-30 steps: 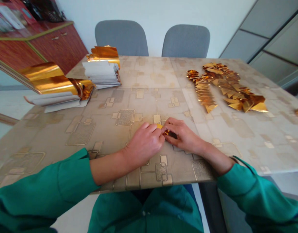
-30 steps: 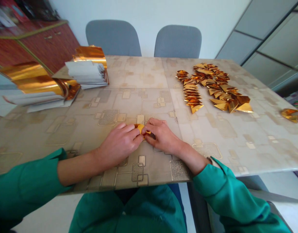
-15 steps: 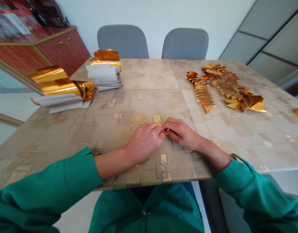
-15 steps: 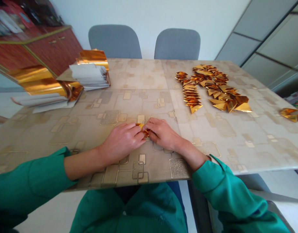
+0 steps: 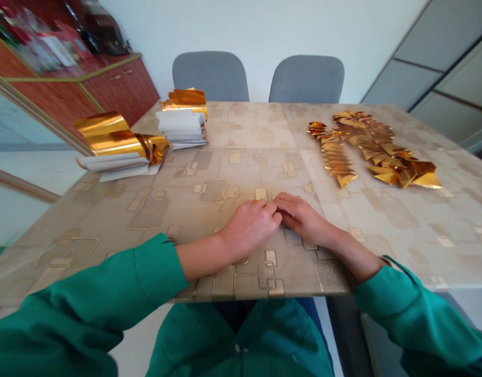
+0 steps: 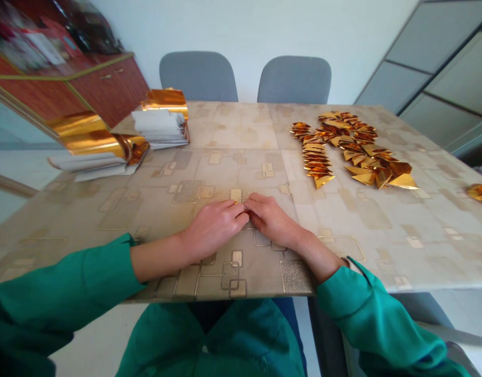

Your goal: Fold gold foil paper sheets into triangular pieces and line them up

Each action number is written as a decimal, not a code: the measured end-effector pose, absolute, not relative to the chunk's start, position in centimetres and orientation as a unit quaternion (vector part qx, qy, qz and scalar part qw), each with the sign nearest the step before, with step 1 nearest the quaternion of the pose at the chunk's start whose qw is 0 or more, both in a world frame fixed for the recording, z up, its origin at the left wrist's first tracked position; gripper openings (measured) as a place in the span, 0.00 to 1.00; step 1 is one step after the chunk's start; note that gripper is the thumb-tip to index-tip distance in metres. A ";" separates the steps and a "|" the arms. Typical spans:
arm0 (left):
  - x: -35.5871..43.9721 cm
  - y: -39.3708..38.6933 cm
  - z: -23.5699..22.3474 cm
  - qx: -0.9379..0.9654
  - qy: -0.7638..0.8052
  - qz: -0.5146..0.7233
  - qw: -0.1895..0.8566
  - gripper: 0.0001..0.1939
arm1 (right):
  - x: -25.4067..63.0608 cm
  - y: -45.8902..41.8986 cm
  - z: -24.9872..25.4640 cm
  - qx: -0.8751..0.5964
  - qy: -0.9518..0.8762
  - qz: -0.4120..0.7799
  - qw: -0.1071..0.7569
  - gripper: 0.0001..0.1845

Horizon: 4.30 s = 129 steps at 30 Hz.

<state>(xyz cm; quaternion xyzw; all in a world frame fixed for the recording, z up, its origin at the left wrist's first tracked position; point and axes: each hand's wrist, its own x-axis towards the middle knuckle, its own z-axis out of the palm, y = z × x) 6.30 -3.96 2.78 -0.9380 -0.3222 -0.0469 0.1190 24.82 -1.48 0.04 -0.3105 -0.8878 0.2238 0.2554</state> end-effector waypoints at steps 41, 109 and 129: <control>0.5 -2.4 2.8 -0.930 -0.297 -0.145 -0.160 0.15 | 24.5 -2.5 0.8 -0.235 -0.936 0.144 0.218 0.06; -1.1 -5.3 0.1 -0.924 -0.288 -0.238 -0.078 0.17 | 21.7 -4.5 1.8 -0.457 -0.860 0.156 0.166 0.06; -2.2 -5.1 -0.3 -0.955 -0.237 -0.170 -0.059 0.16 | 22.0 -4.3 1.4 -0.439 -0.865 0.166 0.178 0.06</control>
